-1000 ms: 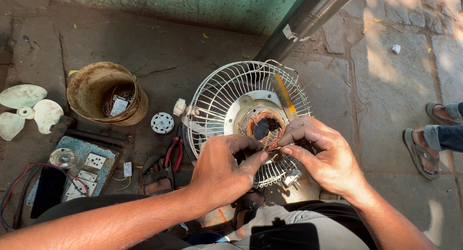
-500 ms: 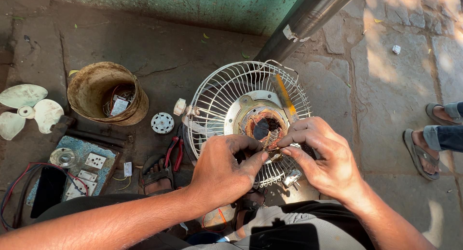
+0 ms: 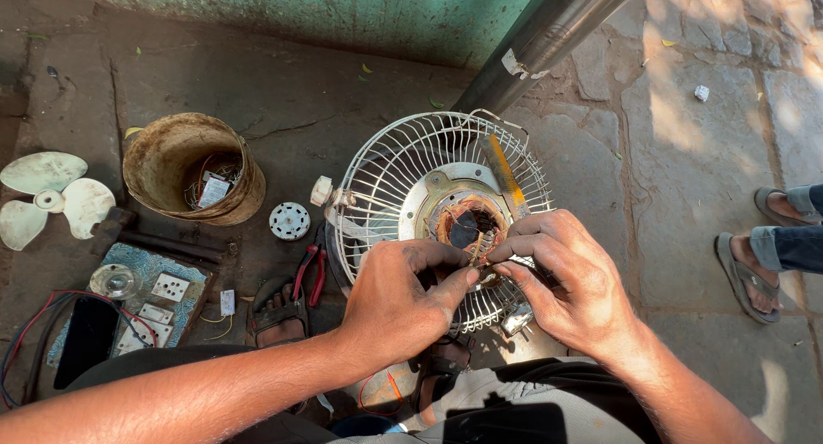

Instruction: The person sits on the ground and repairs a fan motor by hand. They strip wire insulation, twist copper strands, and use pliers to cut and adjust wires within the motor housing.

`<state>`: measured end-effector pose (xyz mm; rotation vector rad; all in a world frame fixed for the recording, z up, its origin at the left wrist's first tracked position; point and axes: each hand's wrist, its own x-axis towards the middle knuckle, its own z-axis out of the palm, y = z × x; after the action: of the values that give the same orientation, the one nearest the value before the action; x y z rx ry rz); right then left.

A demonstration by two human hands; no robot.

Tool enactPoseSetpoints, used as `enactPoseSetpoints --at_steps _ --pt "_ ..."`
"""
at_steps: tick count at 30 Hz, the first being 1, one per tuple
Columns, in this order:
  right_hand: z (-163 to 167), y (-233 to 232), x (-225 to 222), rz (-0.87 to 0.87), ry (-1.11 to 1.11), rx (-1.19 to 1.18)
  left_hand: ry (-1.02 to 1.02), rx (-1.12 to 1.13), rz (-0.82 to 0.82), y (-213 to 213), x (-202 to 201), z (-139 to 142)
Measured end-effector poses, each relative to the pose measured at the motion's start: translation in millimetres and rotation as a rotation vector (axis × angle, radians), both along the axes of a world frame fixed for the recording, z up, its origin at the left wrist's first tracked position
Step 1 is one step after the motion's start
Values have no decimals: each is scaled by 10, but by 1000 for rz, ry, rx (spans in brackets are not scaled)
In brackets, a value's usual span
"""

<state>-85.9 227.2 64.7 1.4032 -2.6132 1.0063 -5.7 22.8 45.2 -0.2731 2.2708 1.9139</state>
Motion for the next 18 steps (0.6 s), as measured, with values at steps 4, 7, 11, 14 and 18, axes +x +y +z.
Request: enactPoseSetpoints --at_steps 4,7,11,14,18 --pt "-14 -10 -3 19 8 -3 17 -11 0 8 -6 -7" --pt "-27 -10 -7 36 12 -4 -3 -7 2 13 -12 -6" --pt "-47 -2 -14 36 2 16 -13 -12 -7 19 -17 -23" --pt "-63 -8 -21 33 9 16 45 -12 3 30 -13 -48" --pt "-54 -13 -29 28 17 24 52 -11 12 36 -18 -81"
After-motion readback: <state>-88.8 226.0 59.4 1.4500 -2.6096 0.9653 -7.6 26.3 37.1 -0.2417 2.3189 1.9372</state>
